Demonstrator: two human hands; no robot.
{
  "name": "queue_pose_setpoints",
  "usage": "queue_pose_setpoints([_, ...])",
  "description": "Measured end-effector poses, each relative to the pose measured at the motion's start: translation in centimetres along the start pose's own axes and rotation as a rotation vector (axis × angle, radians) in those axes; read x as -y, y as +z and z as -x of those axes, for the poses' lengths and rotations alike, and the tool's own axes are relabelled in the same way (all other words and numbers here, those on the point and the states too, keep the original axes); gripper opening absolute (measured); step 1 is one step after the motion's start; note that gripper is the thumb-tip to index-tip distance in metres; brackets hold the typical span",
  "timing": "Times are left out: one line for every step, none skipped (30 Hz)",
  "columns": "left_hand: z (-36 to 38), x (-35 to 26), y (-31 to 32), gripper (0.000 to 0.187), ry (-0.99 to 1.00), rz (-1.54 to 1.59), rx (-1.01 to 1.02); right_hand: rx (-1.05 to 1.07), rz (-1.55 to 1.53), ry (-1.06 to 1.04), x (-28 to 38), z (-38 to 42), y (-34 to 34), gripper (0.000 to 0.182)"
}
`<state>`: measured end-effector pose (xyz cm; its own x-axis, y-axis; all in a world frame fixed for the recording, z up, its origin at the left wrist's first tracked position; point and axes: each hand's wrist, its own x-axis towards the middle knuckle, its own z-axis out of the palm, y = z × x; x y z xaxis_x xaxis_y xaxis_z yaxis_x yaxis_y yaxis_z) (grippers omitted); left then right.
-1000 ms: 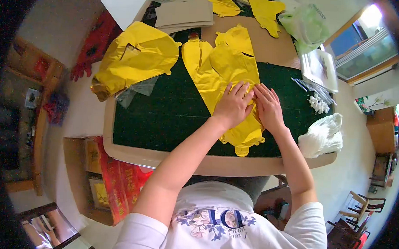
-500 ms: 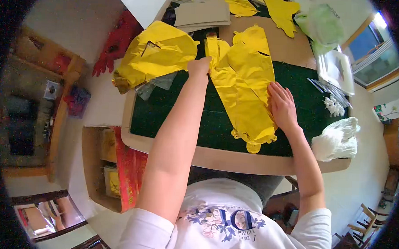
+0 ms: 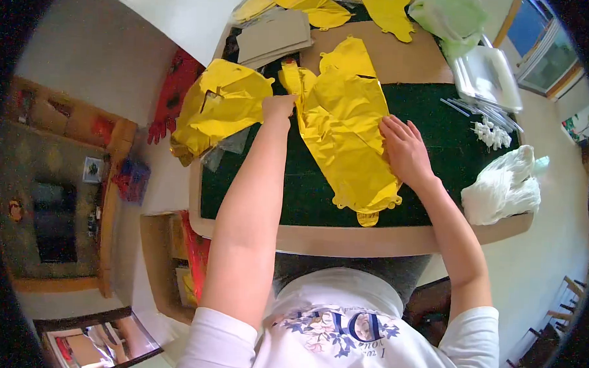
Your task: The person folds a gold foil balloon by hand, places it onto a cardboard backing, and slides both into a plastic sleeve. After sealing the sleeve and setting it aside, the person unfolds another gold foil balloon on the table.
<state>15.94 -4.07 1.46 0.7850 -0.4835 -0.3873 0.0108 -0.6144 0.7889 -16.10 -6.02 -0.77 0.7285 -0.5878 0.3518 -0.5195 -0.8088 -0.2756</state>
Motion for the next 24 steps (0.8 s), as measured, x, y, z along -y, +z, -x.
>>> queue_pose_setpoints([0.0,-0.1,0.0,0.028,0.028,-0.005,0.015,-0.011,0.003,-0.003,0.1,0.0,-0.1,0.042])
queue_pose_setpoints([0.0,-0.2,0.1,0.031,0.056,-0.011,0.031,-0.022,0.006,-0.006,0.2,0.1,-0.1,0.040])
queue_pose_setpoints([0.0,-0.2,0.5,0.026,0.059,0.071,0.054,-0.022,0.004,-0.005,0.0,0.2,0.0,0.042])
queue_pose_setpoints([0.7,-0.7,0.9,0.022,0.061,0.155,0.077,-0.022,0.002,-0.006,-0.1,0.2,0.3,0.045])
queue_pose_setpoints([1.5,-1.2,1.1,0.020,0.061,0.240,0.099,-0.021,0.000,-0.009,-0.2,0.3,0.4,0.048])
queue_pose_setpoints([2.2,-1.8,1.2,0.019,0.074,0.244,0.105,-0.021,-0.018,0.000,-0.2,0.3,0.3,0.048])
queue_pose_setpoints([3.2,-2.5,1.2,0.019,0.086,0.251,0.112,-0.022,-0.036,0.007,0.0,0.2,0.1,0.047])
queue_pose_setpoints([4.0,-3.1,1.1,0.020,0.099,0.258,0.118,-0.022,-0.053,0.014,0.1,0.2,0.0,0.047])
queue_pose_setpoints([4.7,-3.7,1.0,0.020,0.134,0.247,0.183,-0.028,-0.049,0.011,0.0,0.2,0.1,0.047])
queue_pose_setpoints([5.0,-3.9,1.2,0.020,0.175,0.203,0.188,-0.033,-0.043,0.007,-0.1,0.2,0.4,0.048])
queue_pose_setpoints([5.3,-4.1,1.5,0.021,0.215,0.160,0.192,-0.039,-0.037,0.002,-0.2,0.2,0.5,0.048])
queue_pose_setpoints([5.5,-4.3,1.7,0.021,0.256,0.118,0.196,-0.037,-0.036,0.004,-0.2,0.2,0.5,0.048])
queue_pose_setpoints([5.7,-4.4,1.7,0.038,0.291,0.132,0.236,-0.035,-0.035,0.006,-0.2,0.2,0.4,0.048])
queue_pose_setpoints([5.9,-4.5,1.9,0.047,0.336,0.059,0.113,-0.033,-0.033,0.008,-0.1,0.2,0.3,0.048])
queue_pose_setpoints([6.2,-4.5,2.2,0.056,0.380,-0.015,-0.010,-0.033,-0.030,0.010,-0.1,0.2,0.3,0.048])
queue_pose_setpoints([6.5,-4.6,2.3,0.065,0.422,-0.090,-0.133,-0.033,-0.027,0.012,0.0,0.2,0.3,0.048])
queue_pose_setpoints([5.2,-4.0,2.5,0.090,0.417,-0.059,-0.135,-0.034,-0.024,0.014,0.0,0.1,0.3,0.049])
queue_pose_setpoints([3.9,-3.3,2.7,0.088,0.374,-0.147,-0.138,-0.029,-0.023,0.017,0.0,0.1,0.2,0.049])
queue_pose_setpoints([3.2,-2.9,2.6,0.087,0.329,-0.236,-0.142,-0.023,-0.024,0.019,0.1,0.1,0.1,0.049])
queue_pose_setpoints([2.2,-2.4,2.6,0.086,0.282,-0.323,-0.146,-0.017,-0.024,0.020,0.1,0.1,0.1,0.049])
queue_pose_setpoints([0.6,-1.7,2.6,0.082,0.227,-0.328,-0.125,-0.016,-0.020,0.019,0.1,0.1,0.2,0.050])
queue_pose_setpoints([1.3,-2.1,2.3,0.079,0.173,-0.282,-0.109,-0.017,-0.014,0.016,0.0,0.1,0.3,0.050])
queue_pose_setpoints([2.7,-2.9,1.9,0.077,0.122,-0.236,-0.093,-0.019,-0.008,0.015,0.0,0.1,0.3,0.050])
queue_pose_setpoints([3.6,-3.4,1.6,0.074,0.071,-0.191,-0.075,-0.018,-0.008,0.014,0.0,0.1,0.4,0.050])
